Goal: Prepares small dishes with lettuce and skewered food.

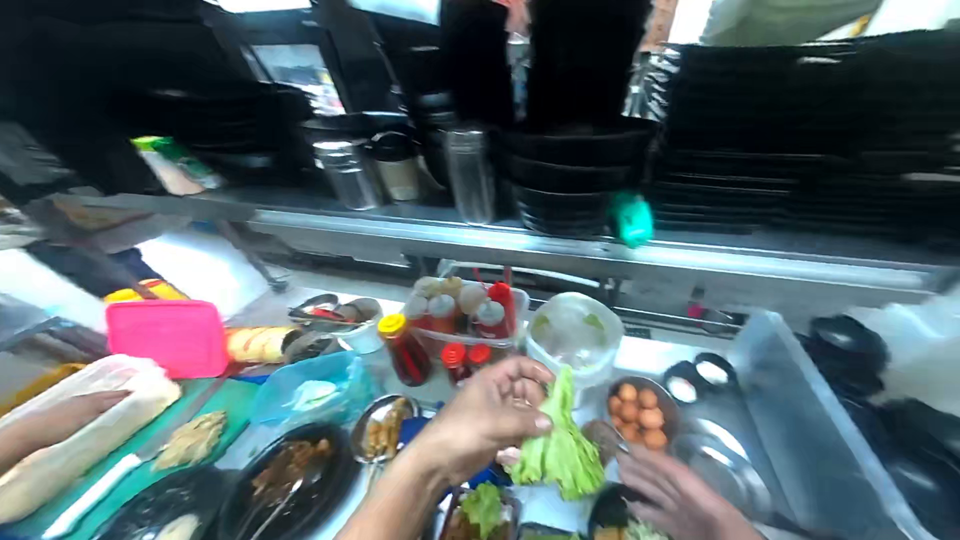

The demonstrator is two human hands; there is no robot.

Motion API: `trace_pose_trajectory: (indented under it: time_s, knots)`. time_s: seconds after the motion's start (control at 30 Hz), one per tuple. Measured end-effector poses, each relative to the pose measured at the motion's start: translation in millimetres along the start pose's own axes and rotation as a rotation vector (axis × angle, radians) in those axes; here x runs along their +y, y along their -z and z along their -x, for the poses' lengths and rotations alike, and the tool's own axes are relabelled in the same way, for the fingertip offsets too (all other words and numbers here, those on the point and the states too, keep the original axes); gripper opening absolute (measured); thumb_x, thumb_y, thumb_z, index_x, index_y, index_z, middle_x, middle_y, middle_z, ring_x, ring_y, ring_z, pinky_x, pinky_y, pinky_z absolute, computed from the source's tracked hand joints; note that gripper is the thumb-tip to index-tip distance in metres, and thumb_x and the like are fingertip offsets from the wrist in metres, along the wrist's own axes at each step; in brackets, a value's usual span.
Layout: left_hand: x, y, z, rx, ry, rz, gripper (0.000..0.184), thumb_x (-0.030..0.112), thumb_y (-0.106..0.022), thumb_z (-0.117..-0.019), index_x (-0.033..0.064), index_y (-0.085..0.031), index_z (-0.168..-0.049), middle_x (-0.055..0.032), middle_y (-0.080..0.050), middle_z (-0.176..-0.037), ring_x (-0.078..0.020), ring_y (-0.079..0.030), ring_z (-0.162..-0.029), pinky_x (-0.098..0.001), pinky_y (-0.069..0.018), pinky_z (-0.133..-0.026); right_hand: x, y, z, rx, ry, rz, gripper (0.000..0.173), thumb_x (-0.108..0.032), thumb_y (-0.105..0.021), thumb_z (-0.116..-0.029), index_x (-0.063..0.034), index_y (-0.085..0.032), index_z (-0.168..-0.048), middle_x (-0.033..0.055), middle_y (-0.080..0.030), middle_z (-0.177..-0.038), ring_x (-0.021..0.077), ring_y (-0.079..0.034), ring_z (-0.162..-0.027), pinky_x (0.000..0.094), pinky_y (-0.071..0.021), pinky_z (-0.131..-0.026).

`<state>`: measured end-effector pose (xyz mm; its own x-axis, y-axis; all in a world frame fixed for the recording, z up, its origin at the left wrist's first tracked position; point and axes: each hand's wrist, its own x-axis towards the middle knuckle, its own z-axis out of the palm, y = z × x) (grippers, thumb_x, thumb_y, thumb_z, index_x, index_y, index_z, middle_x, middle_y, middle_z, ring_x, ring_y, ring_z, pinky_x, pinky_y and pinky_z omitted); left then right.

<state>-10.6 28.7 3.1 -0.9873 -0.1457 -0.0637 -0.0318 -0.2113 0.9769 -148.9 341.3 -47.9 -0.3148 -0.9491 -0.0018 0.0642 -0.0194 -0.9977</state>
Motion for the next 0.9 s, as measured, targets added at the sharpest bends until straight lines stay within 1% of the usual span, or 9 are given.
trace_pose_trajectory:
  time_s: [0.03, 0.07, 0.13, 0.2, 0.37, 0.43, 0.6, 0.77, 0.9]
  knots:
    - [-3, -27, -5, -0.047, 0.018, -0.075, 0.054, 0.005, -0.08, -0.0821, 0.0087, -0.059, -0.131, -0.0097, -0.067, -0.097, -0.019, -0.066, -0.075, -0.0346, -0.0589, -0.063, 4, 1, -20, 0.001, 0.039, -0.119, 0.097, -0.053, -0.08, -0.0831, -0.0072, -0.036, -0.157, 0.0158, -0.05, -0.155, 0.0363, -0.051, -0.14, 0.0576, -0.0493, -0.11]
    - [-5, -49, -7, -0.083, 0.037, -0.154, 0.054, 0.007, -0.081, -0.082, 0.0099, -0.059, -0.131, -0.0081, -0.067, -0.096, -0.0188, -0.067, -0.075, -0.0346, -0.0601, -0.064, 7, 1, -30, 0.002, 0.063, -0.225, 0.091, -0.045, -0.083, -0.0823, -0.0086, -0.04, -0.154, 0.0143, -0.057, -0.147, 0.0318, -0.057, -0.133, 0.0529, -0.0514, -0.106]
    - [-13, -77, -9, -0.107, 0.067, -0.273, 0.053, 0.01, -0.084, -0.0828, 0.0114, -0.059, -0.129, -0.0066, -0.07, -0.097, -0.0196, -0.07, -0.077, -0.0361, -0.0627, -0.069, 12, -2, -31, 0.004, 0.073, -0.383, 0.059, -0.015, -0.082, -0.0852, -0.003, -0.056, -0.137, 0.0172, -0.069, -0.124, 0.0284, -0.068, -0.111, 0.0502, -0.0578, -0.095]
    - [-24, -88, -11, -0.087, 0.098, -0.328, 0.055, 0.012, -0.085, -0.0812, 0.0127, -0.058, -0.129, -0.0052, -0.07, -0.093, -0.0192, -0.069, -0.075, -0.0359, -0.0622, -0.068, 15, -4, -21, 0.108, -0.008, -0.364, 0.036, 0.0, -0.079, -0.0839, 0.0024, -0.067, -0.117, 0.0187, -0.074, -0.103, 0.0266, -0.073, -0.089, 0.0469, -0.0627, -0.08]
    - [-50, -93, -10, -0.095, 0.255, -0.265, 0.064, 0.009, -0.088, -0.0769, 0.0108, -0.053, -0.131, -0.0083, -0.072, -0.099, -0.0226, -0.072, -0.082, -0.0399, -0.0631, -0.073, 33, -2, 0, 0.249, -0.101, -0.321, 0.022, -0.002, -0.067, -0.0908, 0.0026, -0.066, -0.112, 0.0194, -0.072, -0.098, 0.0271, -0.071, -0.087, 0.048, -0.061, -0.078]
    - [-61, -97, -11, -0.09, 0.272, -0.235, 0.063, 0.01, -0.087, -0.078, 0.0092, -0.053, -0.131, -0.0105, -0.074, -0.099, -0.0238, -0.073, -0.084, -0.0416, -0.0633, -0.075, 35, -5, 2, 0.281, -0.109, -0.306, 0.022, -0.002, -0.069, -0.0904, 0.0035, -0.067, -0.112, 0.0202, -0.073, -0.098, 0.028, -0.072, -0.087, 0.0484, -0.0615, -0.079]
    - [-75, -95, -7, -0.013, 0.277, -0.232, 0.059, 0.009, -0.085, -0.0784, 0.0104, -0.056, -0.129, -0.0094, -0.074, -0.094, -0.0221, -0.073, -0.081, -0.041, -0.0628, -0.073, 34, -11, -6, 0.331, -0.15, -0.131, 0.019, -0.002, -0.077, -0.0838, 0.0013, -0.068, -0.101, 0.0169, -0.072, -0.086, 0.0261, -0.071, -0.076, 0.0454, -0.0619, -0.07]
    - [-78, -67, 12, 0.01, 0.267, -0.175, 0.05, 0.008, -0.085, -0.0789, 0.0088, -0.062, -0.123, -0.0072, -0.071, -0.087, -0.0181, -0.068, -0.074, -0.0371, -0.0601, -0.069, 32, -20, -16, 0.175, -0.155, -0.266, 0.018, 0.002, -0.066, -0.0846, 0.0019, -0.067, -0.102, 0.017, -0.071, -0.089, 0.0237, -0.069, -0.078, 0.0435, -0.0601, -0.07]
    - [-69, -30, 42, 0.149, 0.279, -0.368, 0.038, 0.012, -0.083, -0.0822, 0.0099, -0.067, -0.117, -0.0054, -0.073, -0.091, -0.0175, -0.07, -0.077, -0.037, -0.0609, -0.07, 34, -35, -20, 0.046, -0.156, -0.4, 0.016, -0.001, -0.062, -0.0876, -0.0037, -0.068, -0.102, 0.0092, -0.069, -0.083, 0.0162, -0.066, -0.072, 0.0372, -0.0581, -0.066]
